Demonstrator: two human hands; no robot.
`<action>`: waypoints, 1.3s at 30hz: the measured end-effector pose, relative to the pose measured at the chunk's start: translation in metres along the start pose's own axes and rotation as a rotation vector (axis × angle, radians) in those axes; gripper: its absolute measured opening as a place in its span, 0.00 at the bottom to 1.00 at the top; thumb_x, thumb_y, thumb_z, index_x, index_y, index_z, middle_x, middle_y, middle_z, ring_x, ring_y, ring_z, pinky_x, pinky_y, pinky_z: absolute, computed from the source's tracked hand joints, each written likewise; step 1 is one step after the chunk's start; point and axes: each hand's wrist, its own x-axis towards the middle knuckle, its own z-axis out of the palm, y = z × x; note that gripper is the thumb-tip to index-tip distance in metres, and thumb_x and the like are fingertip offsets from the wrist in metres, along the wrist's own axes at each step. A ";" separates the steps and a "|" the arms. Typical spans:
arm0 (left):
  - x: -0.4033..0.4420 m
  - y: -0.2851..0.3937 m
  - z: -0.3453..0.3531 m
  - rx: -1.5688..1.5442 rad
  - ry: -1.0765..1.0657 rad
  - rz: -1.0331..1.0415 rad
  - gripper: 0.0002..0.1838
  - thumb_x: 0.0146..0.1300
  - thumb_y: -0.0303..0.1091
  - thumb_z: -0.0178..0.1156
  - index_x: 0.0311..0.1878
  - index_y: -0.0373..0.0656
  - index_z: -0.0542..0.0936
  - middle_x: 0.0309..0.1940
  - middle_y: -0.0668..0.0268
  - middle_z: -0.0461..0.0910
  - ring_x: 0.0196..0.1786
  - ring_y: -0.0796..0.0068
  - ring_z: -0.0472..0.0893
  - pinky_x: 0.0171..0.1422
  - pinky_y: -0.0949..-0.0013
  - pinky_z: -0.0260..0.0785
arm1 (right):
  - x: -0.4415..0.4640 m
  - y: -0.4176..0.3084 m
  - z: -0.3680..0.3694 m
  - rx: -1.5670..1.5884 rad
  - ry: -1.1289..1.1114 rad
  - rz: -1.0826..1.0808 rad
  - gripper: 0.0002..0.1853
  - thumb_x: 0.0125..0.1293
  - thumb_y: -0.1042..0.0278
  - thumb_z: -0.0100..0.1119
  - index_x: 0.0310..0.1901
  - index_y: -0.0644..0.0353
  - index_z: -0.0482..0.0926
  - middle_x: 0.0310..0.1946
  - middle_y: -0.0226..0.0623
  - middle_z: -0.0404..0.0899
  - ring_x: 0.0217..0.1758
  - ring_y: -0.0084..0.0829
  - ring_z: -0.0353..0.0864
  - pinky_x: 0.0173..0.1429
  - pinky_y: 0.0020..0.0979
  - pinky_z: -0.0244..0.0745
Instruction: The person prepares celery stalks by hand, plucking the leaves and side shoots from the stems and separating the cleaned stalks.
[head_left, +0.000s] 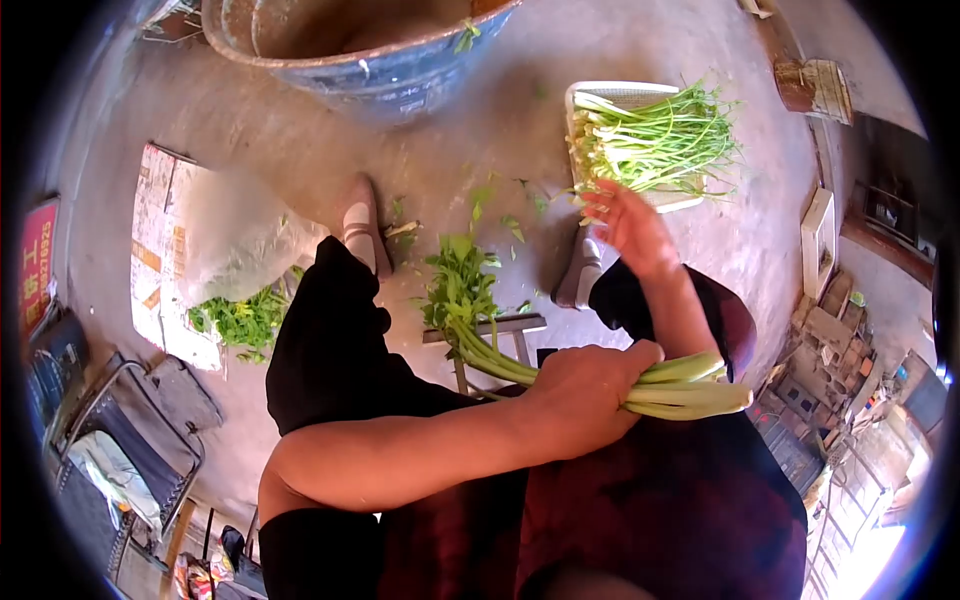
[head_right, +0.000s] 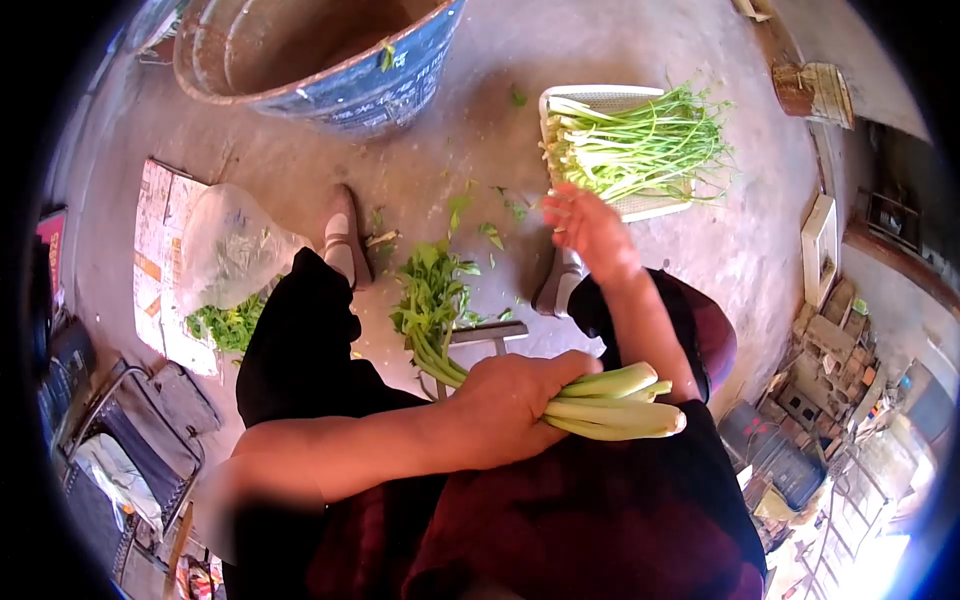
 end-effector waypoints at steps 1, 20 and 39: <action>-0.004 0.000 0.003 0.020 -0.033 0.012 0.13 0.49 0.34 0.58 0.37 0.44 0.67 0.23 0.57 0.75 0.31 0.51 0.75 0.34 0.57 0.66 | -0.016 0.013 0.010 -0.058 0.017 0.067 0.18 0.62 0.56 0.45 0.49 0.56 0.68 0.43 0.35 0.75 0.44 0.25 0.73 0.43 0.28 0.67; -0.001 0.058 -0.072 -0.864 0.549 0.556 0.10 0.54 0.33 0.58 0.36 0.39 0.72 0.22 0.68 0.73 0.26 0.75 0.74 0.39 0.68 0.72 | -0.094 -0.037 0.150 -0.905 -0.184 -0.818 0.26 0.47 0.61 0.63 0.47 0.66 0.71 0.28 0.37 0.76 0.32 0.26 0.74 0.39 0.25 0.70; 0.090 0.064 -0.069 -0.294 0.379 0.526 0.09 0.56 0.30 0.51 0.36 0.35 0.74 0.42 0.42 0.73 0.49 0.53 0.73 0.58 0.54 0.58 | -0.070 -0.083 0.107 -0.722 -0.088 -0.982 0.10 0.42 0.70 0.56 0.30 0.57 0.72 0.22 0.42 0.75 0.28 0.43 0.76 0.34 0.37 0.72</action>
